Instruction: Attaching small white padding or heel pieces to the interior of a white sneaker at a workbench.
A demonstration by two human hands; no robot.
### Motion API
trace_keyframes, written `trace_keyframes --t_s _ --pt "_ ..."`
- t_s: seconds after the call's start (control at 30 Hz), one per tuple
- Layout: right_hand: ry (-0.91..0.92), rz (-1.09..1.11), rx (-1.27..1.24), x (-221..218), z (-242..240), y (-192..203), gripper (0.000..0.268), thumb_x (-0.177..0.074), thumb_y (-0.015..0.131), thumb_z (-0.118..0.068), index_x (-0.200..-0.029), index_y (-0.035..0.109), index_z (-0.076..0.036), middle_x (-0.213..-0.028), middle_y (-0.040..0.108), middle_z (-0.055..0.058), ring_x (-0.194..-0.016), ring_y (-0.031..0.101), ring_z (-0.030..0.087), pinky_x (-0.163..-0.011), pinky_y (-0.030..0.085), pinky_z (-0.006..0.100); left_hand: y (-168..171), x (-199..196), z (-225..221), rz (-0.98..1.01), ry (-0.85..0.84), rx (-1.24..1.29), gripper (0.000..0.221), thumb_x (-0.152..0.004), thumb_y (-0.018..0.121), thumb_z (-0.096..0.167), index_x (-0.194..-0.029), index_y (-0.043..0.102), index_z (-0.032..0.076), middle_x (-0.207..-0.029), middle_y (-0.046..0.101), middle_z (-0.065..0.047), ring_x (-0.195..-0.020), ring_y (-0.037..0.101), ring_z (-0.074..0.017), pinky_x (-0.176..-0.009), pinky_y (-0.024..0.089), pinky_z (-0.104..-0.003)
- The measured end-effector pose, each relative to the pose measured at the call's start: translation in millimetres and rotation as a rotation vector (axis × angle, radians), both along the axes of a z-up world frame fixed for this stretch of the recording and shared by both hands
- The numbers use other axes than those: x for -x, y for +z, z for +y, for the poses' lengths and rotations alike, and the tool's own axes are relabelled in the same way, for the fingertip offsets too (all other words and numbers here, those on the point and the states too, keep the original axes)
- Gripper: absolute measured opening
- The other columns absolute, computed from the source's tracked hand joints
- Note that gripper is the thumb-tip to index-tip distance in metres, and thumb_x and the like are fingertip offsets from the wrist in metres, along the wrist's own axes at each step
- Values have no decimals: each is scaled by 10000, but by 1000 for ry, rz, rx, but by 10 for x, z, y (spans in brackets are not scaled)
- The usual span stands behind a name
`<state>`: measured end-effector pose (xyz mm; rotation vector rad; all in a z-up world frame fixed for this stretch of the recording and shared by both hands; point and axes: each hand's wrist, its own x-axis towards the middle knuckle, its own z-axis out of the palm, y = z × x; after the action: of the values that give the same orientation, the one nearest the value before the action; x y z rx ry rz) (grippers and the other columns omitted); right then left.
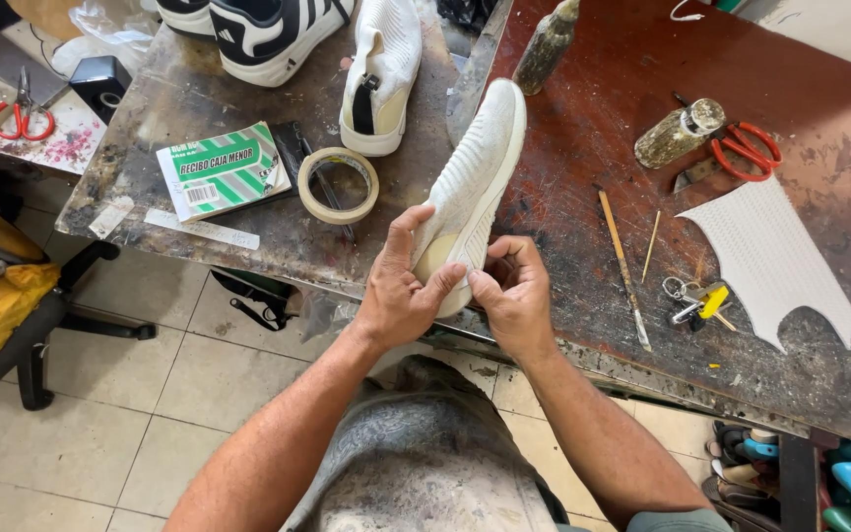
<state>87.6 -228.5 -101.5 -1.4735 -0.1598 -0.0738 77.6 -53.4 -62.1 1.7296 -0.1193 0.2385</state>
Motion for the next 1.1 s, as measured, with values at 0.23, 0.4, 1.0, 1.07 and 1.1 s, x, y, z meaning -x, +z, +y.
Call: trace_keyframes --t_s 0.23,0.4,1.0,1.07,1.1 --pt "17 10 86 74 -142 565 300 -913 742 -59 -1126 533 -32 -857 709 143 -778 707 196 -636 633 330 188 -168 240 -36 -152 56 904 -697 943 337 -1439 455 167 -1250 618 -199 -1201 622 -404 -1059 448 -580" --pt "0 -875 1312 106 -723 1728 1169 -673 825 -736 -1491 353 -48 -1576 406 214 -1459 421 432 -1198 346 669 1135 -149 691 -77 -650 -278 980 -664 881 325 -1477 342 226 -1230 565 -116 -1007 638 -205 -763 584 -304" --pt "219 -77 412 391 59 693 689 -826 778 -543 -1275 573 -62 -1073 653 199 -938 720 339 -795 606 492 29 120 416 317 -163 235 362 -857 734 494 -1064 776 200 -872 683 -23 -830 637 -118 -789 540 -308" --pt "234 -129 470 310 142 648 659 -831 817 -470 -1280 576 -52 -1128 648 202 -1002 705 357 -857 574 483 -12 72 377 344 -145 193 327 -880 698 519 -1021 781 236 -823 679 -19 -793 632 -116 -781 542 -308" --pt "253 -176 527 283 187 622 635 -836 855 -397 -1285 579 -42 -1184 644 206 -1066 691 375 -919 543 474 -35 61 361 376 -124 149 309 -903 662 544 -978 787 272 -774 676 -14 -756 628 -114 -773 544 -309"
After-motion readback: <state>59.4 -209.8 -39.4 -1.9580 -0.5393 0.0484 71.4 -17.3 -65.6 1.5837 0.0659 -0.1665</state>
